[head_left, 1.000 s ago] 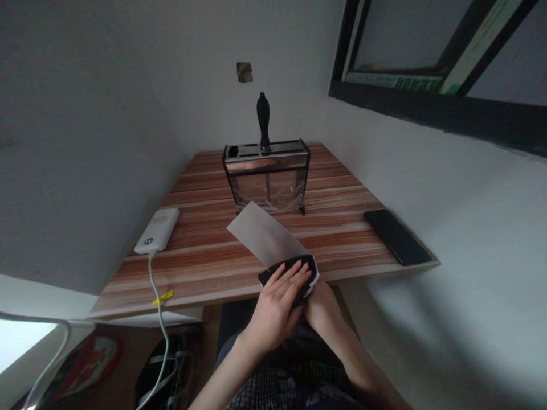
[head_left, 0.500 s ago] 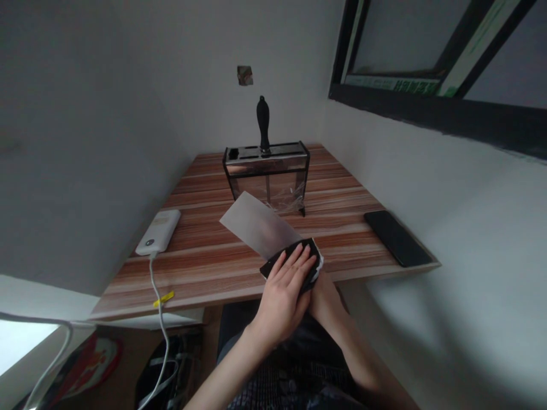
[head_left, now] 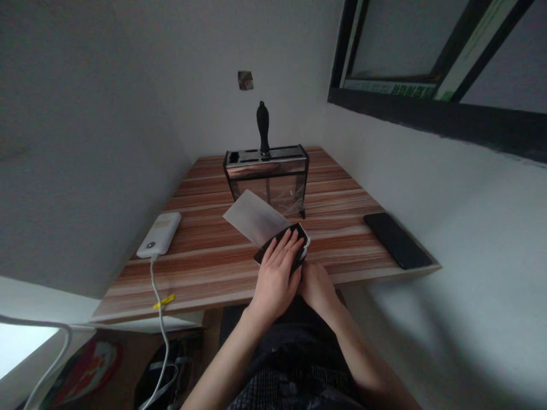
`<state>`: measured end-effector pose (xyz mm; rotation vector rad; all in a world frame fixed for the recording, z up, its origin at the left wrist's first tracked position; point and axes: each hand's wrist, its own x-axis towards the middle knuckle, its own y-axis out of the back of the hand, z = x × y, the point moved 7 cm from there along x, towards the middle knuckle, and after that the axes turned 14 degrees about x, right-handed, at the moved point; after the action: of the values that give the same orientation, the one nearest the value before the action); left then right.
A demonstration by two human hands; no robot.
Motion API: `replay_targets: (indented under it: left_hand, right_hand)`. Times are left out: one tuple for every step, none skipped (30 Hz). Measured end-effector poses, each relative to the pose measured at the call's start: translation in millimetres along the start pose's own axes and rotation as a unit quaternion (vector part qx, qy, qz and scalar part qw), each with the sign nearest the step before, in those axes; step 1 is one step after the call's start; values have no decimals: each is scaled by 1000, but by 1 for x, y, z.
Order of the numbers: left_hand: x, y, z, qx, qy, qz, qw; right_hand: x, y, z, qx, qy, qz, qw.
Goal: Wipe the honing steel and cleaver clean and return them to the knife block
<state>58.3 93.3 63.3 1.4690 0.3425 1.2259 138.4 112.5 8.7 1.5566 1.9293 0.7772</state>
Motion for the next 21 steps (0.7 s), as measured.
replay_targets:
  left_hand:
    - [2, 2, -3, 3, 3, 5, 1000]
    - [3, 4, -5, 7, 6, 11, 1000]
    - [5, 6, -9, 12, 9, 17, 1000]
    - [7, 8, -12, 16, 13, 23, 1000]
    - [9, 10, -16, 19, 17, 29, 999]
    - [11, 12, -20, 22, 21, 36, 999]
    - [12, 14, -24, 24, 26, 42, 998]
    - [14, 16, -28, 27, 30, 48, 998]
    - [17, 18, -33, 30, 33, 55, 997]
    - [19, 20, -38, 35, 37, 62, 997]
    - [22, 23, -43, 40, 40, 70, 996]
    - [25, 26, -48, 45, 44, 79, 995]
    - [28, 28, -54, 49, 48, 87, 994]
    - [32, 31, -59, 53, 51, 94, 993]
    - [36, 34, -64, 57, 54, 100, 992]
    - [40, 36, -68, 60, 58, 105, 991]
    - [44, 39, -71, 64, 61, 110, 990]
    - [47, 41, -73, 66, 63, 114, 989]
    - [49, 43, -75, 68, 64, 119, 988]
    - [51, 44, -75, 70, 65, 122, 988]
    - [52, 45, -74, 71, 64, 124, 988]
  right_hand:
    - [0, 2, -1, 15, 3, 8, 1000]
    - [0, 4, -1, 29, 7, 17, 999]
    - [0, 6, -2, 41, 11, 26, 999]
    - [-1, 7, -2, 50, 14, 33, 998]
    - [-1, 8, -2, 56, 15, 39, 998]
    - [-1, 9, -3, 57, 17, 43, 997]
    - [-2, 9, -3, 56, 21, 47, 997]
    - [-2, 9, -3, 54, 24, 51, 997]
    - [-2, 9, -4, 51, 25, 55, 997]
    - [-3, 9, -4, 47, 26, 60, 997]
    - [-3, 9, -4, 44, 25, 64, 997]
    - [-4, 10, -4, 41, 23, 67, 997]
    - [-4, 10, -4, 40, 21, 70, 997]
    - [-5, 10, -5, 39, 20, 73, 996]
    - [-5, 11, -5, 39, 21, 75, 996]
    - [-6, 11, -5, 39, 23, 78, 996]
    - [-6, 11, -5, 41, 27, 80, 996]
    - [-6, 11, -5, 42, 30, 83, 995]
    - [-7, 11, -5, 42, 33, 86, 995]
    - [-7, 11, -5, 42, 35, 89, 995]
    - [-7, 11, -4, 42, 35, 92, 994]
